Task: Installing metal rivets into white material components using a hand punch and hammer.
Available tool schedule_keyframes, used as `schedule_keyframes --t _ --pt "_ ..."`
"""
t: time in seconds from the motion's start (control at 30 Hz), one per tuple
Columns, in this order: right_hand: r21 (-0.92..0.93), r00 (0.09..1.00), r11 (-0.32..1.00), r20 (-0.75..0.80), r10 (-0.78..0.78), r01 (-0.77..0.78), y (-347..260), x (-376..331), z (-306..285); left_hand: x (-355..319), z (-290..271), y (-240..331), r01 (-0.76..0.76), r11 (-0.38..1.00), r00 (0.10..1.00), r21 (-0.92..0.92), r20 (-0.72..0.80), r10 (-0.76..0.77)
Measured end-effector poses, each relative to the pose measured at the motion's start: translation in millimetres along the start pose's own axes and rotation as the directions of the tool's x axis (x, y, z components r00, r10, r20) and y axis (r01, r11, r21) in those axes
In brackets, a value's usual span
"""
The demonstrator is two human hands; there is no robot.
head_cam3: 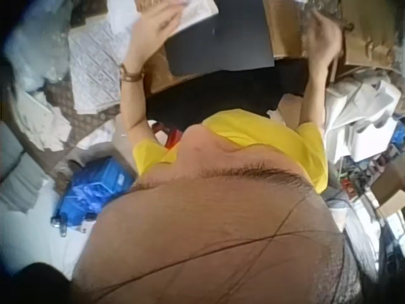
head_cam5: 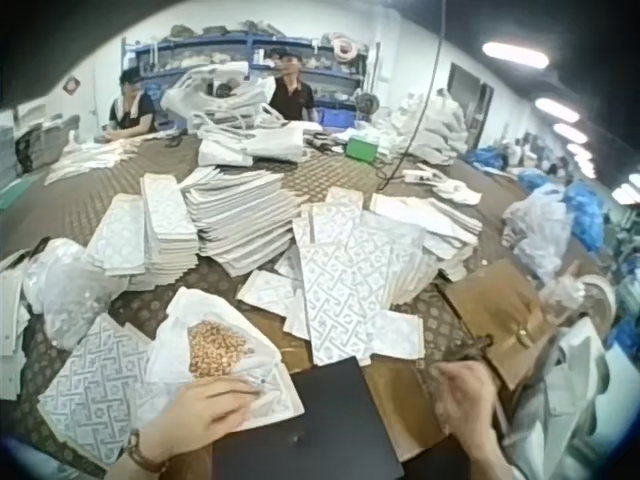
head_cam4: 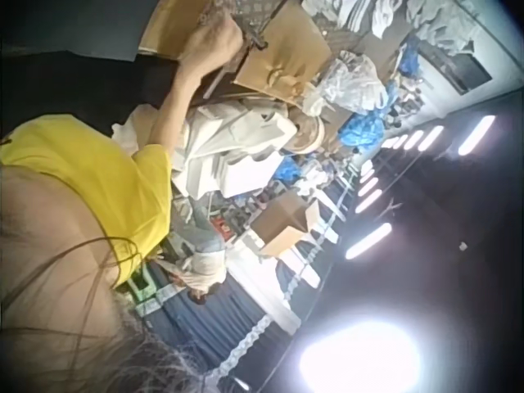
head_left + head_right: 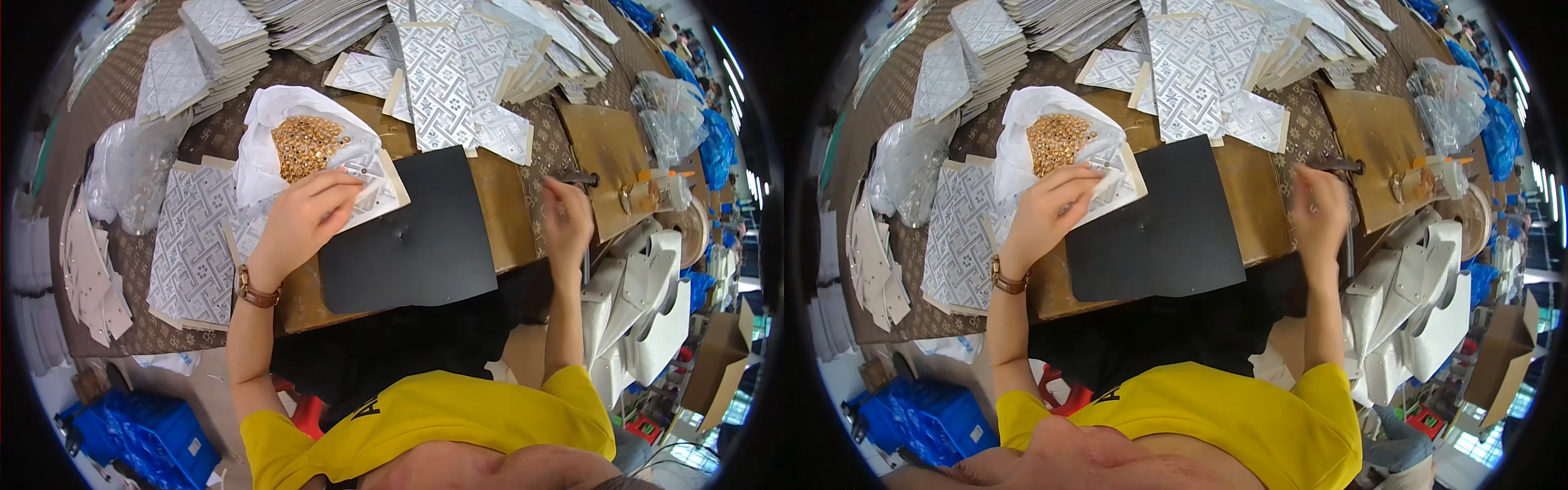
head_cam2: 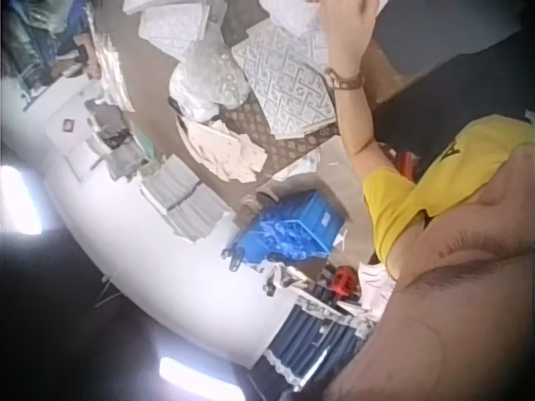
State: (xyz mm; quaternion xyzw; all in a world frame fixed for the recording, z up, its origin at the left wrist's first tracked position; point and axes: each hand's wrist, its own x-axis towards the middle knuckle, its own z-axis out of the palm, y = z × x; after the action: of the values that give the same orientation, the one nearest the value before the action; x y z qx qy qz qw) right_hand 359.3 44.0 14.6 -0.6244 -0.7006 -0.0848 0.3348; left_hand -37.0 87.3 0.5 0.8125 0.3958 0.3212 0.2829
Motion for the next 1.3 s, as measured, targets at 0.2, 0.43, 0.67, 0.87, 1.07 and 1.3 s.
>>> schedule_keyframes --t 0.2,0.43,0.67,0.87,1.07,1.3 --pt "0.544 0.891 0.821 0.269 -0.366 0.173 -98 15 62 9 -4 0 0.045 0.996 0.996 -0.074 -0.079 -0.051" --pt "0.519 0.815 0.811 0.325 -0.479 0.270 -118 19 92 8 -8 3 -0.052 0.996 0.997 -0.073 -0.060 0.047" --pt "0.666 0.874 0.730 0.251 -0.416 0.156 -116 16 100 7 -7 12 -0.080 0.994 0.997 -0.073 0.000 0.080" --pt "0.764 0.882 0.635 0.372 -0.289 -0.114 -119 15 95 8 -1 30 -0.150 0.975 0.988 0.162 0.003 0.152" --pt "0.873 0.891 0.457 0.335 -0.305 -0.172 -125 28 91 5 -6 27 -0.162 0.937 0.972 0.310 -0.113 0.206" --pt "0.921 0.912 0.364 0.023 -0.410 0.140 -174 96 41 -21 -36 42 -0.035 0.993 0.791 -0.110 -0.611 -0.040"
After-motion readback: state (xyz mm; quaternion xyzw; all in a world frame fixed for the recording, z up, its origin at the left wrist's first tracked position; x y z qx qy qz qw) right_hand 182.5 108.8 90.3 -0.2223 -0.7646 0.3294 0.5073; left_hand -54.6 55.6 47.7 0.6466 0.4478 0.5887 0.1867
